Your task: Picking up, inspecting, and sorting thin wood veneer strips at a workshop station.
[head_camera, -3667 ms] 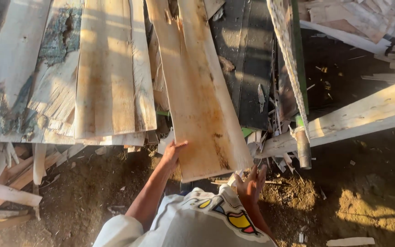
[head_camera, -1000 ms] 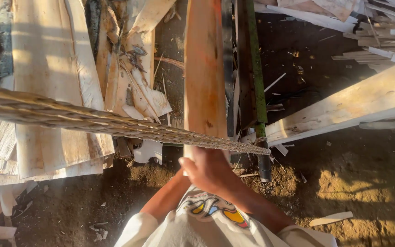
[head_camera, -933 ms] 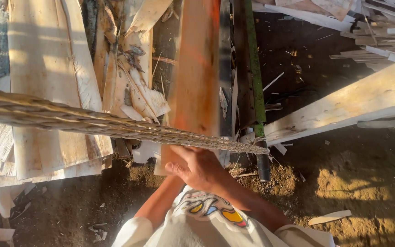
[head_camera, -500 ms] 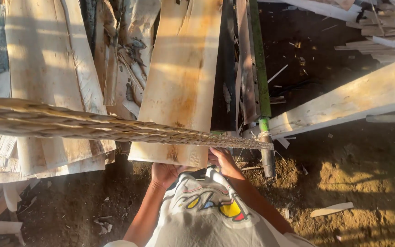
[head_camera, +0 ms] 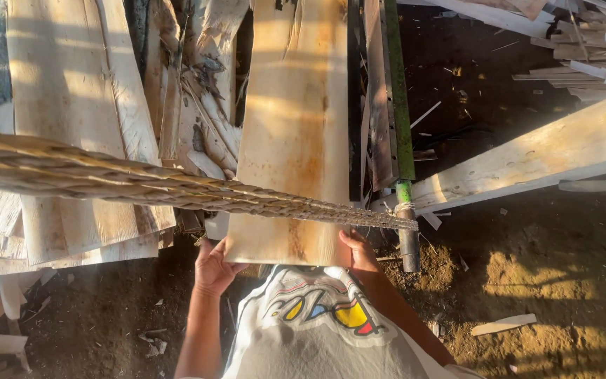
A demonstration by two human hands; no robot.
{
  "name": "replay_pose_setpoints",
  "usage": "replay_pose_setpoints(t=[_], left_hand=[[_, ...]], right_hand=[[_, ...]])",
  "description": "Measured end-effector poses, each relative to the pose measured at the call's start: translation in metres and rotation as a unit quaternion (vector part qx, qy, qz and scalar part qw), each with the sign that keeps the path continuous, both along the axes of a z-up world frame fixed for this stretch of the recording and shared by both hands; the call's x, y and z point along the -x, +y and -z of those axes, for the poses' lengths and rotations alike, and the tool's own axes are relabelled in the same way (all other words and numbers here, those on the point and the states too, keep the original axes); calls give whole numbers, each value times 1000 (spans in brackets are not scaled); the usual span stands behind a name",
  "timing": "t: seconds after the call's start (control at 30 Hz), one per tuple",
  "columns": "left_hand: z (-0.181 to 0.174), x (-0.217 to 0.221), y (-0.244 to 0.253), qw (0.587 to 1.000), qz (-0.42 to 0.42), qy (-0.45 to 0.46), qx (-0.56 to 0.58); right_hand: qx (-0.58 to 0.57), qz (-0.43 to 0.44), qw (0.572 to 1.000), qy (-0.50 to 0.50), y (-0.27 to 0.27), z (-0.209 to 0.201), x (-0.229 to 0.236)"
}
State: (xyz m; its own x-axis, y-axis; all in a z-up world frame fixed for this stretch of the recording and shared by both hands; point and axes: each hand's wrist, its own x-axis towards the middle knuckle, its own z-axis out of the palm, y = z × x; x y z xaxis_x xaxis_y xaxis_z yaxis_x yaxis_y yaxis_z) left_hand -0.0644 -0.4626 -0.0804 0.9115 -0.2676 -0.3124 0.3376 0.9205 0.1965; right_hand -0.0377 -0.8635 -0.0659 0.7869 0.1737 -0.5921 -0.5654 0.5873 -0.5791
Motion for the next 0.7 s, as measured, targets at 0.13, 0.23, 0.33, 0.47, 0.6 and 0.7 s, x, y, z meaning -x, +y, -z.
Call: replay_pose_setpoints(t=[0.13,0.23,0.33,0.47,0.6,0.7], left_hand=[[22,-29,0,975,135,34,-171],[59,-42,-8,911,200,54,-357],[82,-52,-22,855,157,21,-493],[32,-49,-47,800,108,65,-587],[34,-53,-48,825,94,86,-551],[45,-51,-43,829,96,88,-545]], right_hand=[[31,3,1000,7,-10,8,4],[73,2,997,-24,-7,-2,5],[150,2,988,-40,2,-25,-1],[146,1,988,-39,10,-48,-2],[138,16,990,-30,0,-35,-5],[139,20,990,-20,-7,-20,-1]])
